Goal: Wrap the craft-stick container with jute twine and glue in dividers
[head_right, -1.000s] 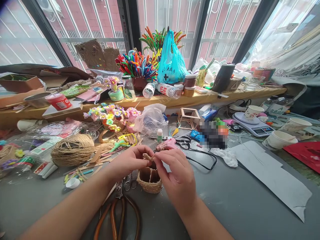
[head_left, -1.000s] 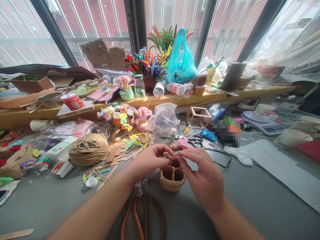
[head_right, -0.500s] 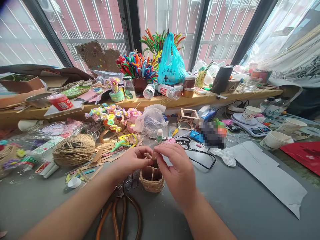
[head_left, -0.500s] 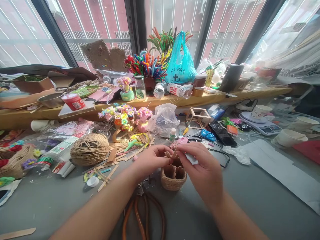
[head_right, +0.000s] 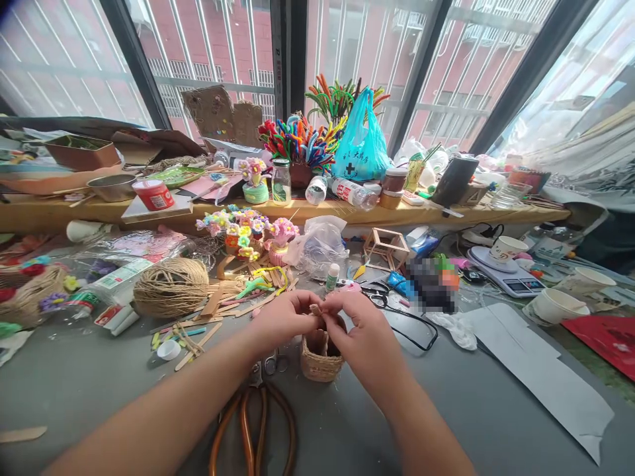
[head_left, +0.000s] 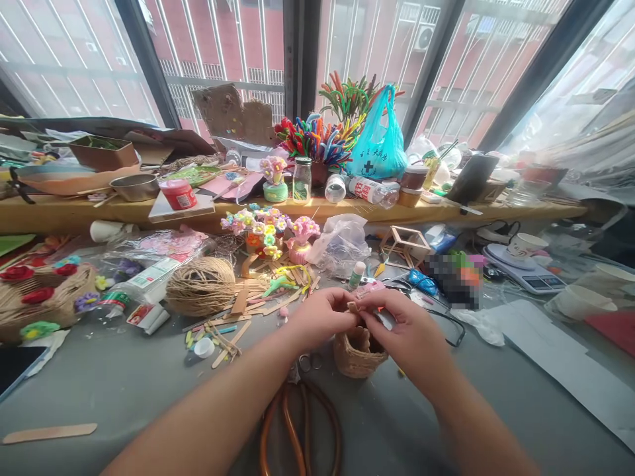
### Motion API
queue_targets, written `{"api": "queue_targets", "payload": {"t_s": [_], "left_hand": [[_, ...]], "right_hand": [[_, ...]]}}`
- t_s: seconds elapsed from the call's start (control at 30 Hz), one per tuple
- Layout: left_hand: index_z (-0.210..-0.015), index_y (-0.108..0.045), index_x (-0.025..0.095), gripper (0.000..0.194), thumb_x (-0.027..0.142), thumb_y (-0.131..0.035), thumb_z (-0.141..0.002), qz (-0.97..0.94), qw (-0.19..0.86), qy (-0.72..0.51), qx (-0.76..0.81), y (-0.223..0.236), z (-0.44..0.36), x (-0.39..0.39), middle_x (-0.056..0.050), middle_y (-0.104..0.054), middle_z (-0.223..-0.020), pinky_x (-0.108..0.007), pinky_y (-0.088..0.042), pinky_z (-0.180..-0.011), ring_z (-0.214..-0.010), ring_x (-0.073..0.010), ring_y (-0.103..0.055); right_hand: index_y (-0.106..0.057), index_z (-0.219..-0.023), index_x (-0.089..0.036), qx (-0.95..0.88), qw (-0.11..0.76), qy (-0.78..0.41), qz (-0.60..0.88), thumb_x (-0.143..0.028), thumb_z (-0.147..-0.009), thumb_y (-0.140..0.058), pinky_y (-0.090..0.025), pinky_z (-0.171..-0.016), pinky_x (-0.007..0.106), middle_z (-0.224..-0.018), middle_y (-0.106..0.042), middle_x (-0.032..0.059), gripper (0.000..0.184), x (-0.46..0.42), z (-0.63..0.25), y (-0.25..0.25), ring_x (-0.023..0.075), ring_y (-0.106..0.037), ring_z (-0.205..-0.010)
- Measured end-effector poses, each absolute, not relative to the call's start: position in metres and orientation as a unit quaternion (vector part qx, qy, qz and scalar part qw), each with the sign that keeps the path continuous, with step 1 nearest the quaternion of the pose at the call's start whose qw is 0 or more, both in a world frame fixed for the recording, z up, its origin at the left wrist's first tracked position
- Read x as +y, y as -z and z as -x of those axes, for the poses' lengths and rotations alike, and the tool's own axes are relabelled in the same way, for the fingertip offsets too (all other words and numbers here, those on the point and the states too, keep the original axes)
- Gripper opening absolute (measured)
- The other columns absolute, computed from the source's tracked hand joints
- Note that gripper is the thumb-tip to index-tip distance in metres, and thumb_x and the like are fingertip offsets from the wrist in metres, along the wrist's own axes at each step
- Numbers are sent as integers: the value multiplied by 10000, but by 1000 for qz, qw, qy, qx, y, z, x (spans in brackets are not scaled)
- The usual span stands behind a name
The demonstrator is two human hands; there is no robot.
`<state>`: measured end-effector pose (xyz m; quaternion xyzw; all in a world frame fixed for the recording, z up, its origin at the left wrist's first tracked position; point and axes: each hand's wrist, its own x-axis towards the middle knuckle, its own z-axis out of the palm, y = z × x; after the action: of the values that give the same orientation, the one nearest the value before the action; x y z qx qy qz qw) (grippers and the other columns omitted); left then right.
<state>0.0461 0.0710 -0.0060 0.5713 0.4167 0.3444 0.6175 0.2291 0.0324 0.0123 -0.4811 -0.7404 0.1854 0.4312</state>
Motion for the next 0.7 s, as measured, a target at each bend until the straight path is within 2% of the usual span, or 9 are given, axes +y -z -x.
{"api": "queue_targets", "payload": {"t_s": [0.2, 0.33, 0.47, 0.57, 0.7], "left_hand": [[-890, -772, 182, 248, 197, -748, -644, -616, 568, -318, 443, 0, -43, 72, -14, -679, -733, -250, -421, -571, -664, -165, -612], [-864, -783, 189, 216, 206, -768, -649, -612, 555, -325, 460, -3, -42, 74, -33, -738, -785, -270, -456, -612, -733, -200, -667], [-816, -757, 171, 182, 225, -826, -657, -544, 608, -376, 439, -5, -30, 86, -43, -762, -806, -287, -501, -696, -766, -197, -696], [-780, -721, 157, 233, 277, -878, -657, -456, 657, -422, 427, -3, -17, 97, -31, -742, -787, -270, -499, -698, -713, -150, -668], [-862, -730, 143, 337, 313, -917, -639, -418, 674, -429, 433, 0, -9, 102, -45, -750, -834, -260, -495, -680, -716, -143, -670]], "right_hand": [[-769, -984, -297, -742, 443, -196, 463, -276, -956, -649, -573, -876, 399, -1001, -795, 26, 125, 31, -225, -18, 247, -727, -954], [-762, -1082, -291, -686, 484, -242, 486, -340, -956, -683, -600, -881, 414, -1091, -792, 50, 157, 29, -224, -10, 263, -738, -1010], [-716, -1183, -266, -580, 578, -326, 472, -424, -981, -659, -595, -970, 447, -1198, -767, 88, 263, 28, -223, 11, 266, -727, -1097], [-661, -1294, -271, -560, 578, -383, 453, -483, -957, -681, -590, -997, 455, -1305, -723, 114, 399, 28, -221, 28, 280, -694, -1187], [-550, -1442, -285, -632, 492, -388, 455, -479, -819, -834, -537, -1074, 518, -1480, -599, 135, 712, 27, -217, 34, 335, -592, -1336]]}}
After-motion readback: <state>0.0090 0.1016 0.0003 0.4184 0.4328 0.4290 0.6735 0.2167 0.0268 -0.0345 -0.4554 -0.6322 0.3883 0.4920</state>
